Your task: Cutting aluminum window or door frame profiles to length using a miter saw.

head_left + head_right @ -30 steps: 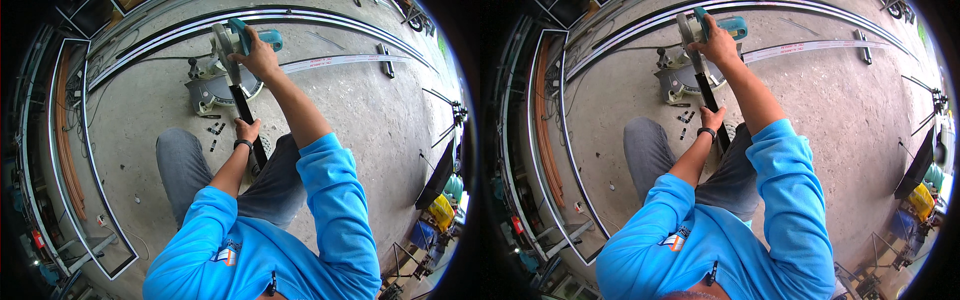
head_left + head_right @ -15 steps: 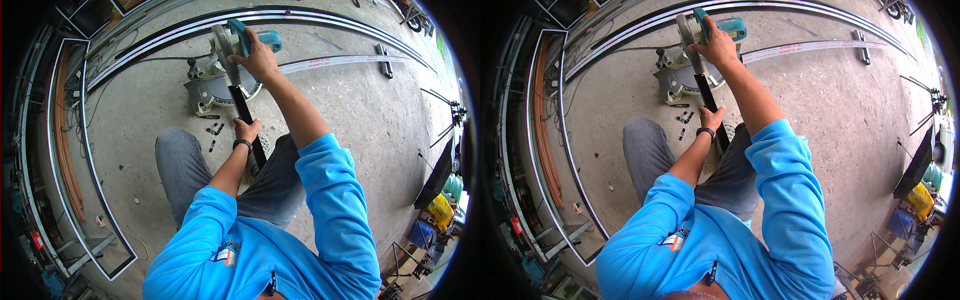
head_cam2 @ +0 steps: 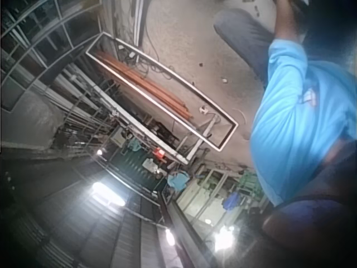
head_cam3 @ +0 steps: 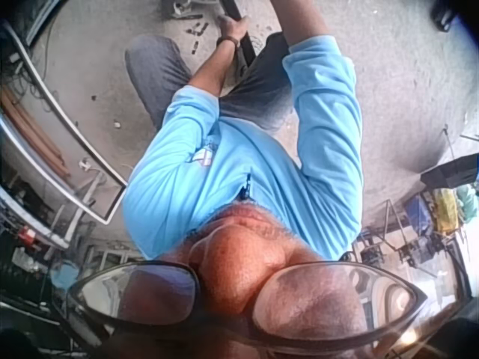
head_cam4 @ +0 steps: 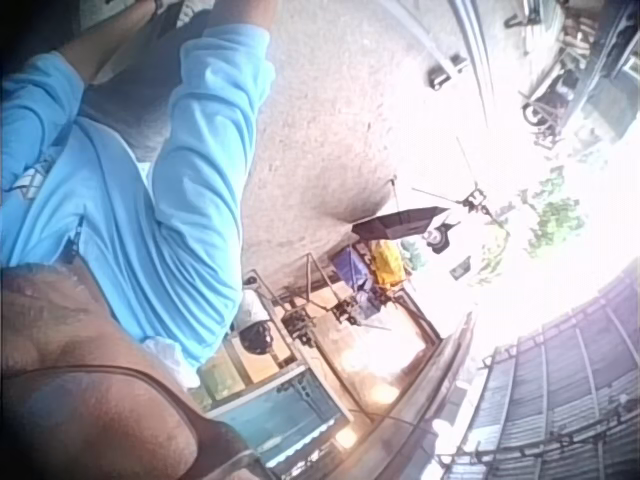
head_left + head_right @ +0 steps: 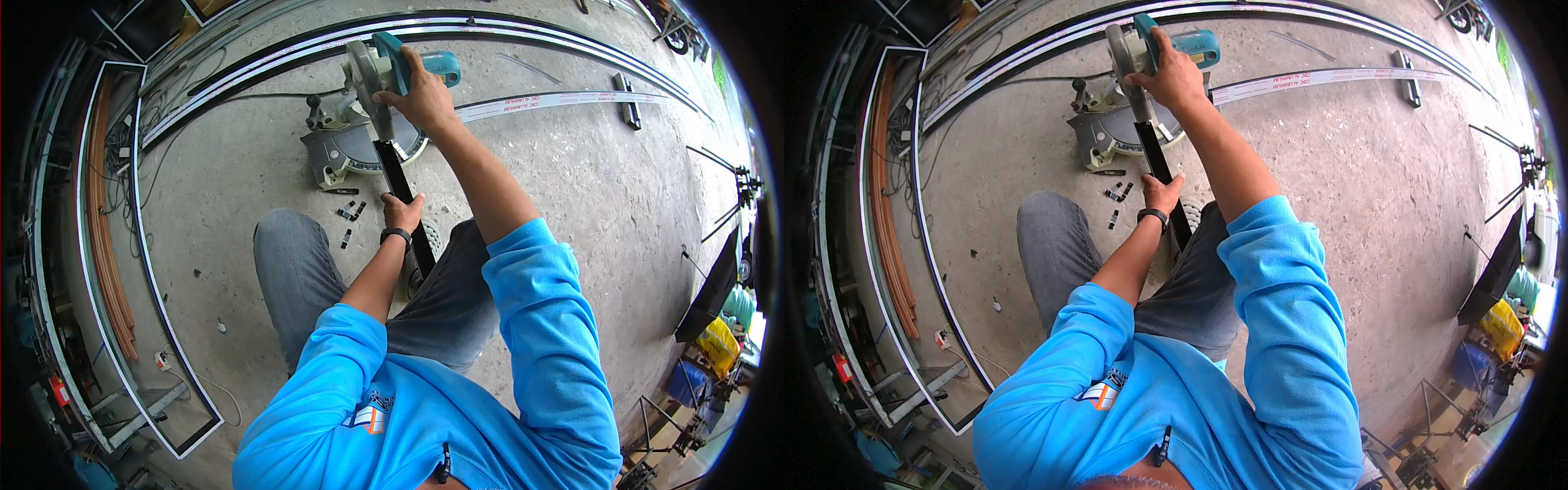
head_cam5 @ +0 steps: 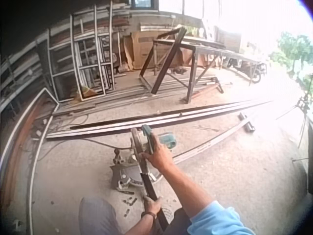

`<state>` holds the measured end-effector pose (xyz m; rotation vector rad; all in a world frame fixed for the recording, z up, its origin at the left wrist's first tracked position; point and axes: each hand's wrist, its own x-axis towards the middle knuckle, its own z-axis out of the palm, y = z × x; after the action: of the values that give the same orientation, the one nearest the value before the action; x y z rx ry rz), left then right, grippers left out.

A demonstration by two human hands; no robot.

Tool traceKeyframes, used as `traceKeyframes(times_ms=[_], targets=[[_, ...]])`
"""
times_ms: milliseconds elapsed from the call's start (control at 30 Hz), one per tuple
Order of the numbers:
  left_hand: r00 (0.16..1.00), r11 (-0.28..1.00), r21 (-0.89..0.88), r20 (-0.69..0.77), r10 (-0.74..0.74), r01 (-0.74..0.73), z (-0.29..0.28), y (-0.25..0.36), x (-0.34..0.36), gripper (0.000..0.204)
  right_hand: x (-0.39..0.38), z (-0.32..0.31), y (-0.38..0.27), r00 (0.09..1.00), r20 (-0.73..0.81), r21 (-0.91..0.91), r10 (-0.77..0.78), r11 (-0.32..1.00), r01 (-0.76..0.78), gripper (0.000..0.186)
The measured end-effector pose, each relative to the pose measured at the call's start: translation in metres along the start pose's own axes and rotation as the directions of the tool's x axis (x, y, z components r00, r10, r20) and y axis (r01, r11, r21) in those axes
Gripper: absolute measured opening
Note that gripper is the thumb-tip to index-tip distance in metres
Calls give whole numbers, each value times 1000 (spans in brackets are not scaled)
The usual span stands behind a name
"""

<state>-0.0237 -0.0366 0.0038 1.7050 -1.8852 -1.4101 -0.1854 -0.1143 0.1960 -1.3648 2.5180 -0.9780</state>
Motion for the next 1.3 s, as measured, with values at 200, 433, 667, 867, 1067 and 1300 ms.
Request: traceKeyframes(times_ms=[200, 433, 667, 867, 1067, 1300], targets=[[999, 998, 28, -11, 49, -49, 2, -5, 2, 79, -1, -1, -1, 1000, 1, 7, -3, 1000, 3, 99], [998, 997, 29, -14, 66, -66, 2, -5, 1, 79, -2, -1, 1, 1000, -7, 4, 1, 1000, -1, 100], [1000, 1000, -2, -8, -10, 10, -5, -8, 0, 82, 34, -15, -17, 1000, 1, -21, -25, 999, 25, 104], [984, 731, -669, 180, -15, 134, -34, -17, -7, 51, 88, -28, -31, 1000, -3, -264, 1, 965, -2, 119], [936, 828, -438, -206, 286, -349, -58, -10, -24, 46, 109, -30, -34, 998, -11, -173, -62, 983, 59, 128], [874, 796, -376, -309, 375, -474, -76, 13, -32, 38, 109, -29, -34, 999, 17, -180, -38, 983, 41, 133]])
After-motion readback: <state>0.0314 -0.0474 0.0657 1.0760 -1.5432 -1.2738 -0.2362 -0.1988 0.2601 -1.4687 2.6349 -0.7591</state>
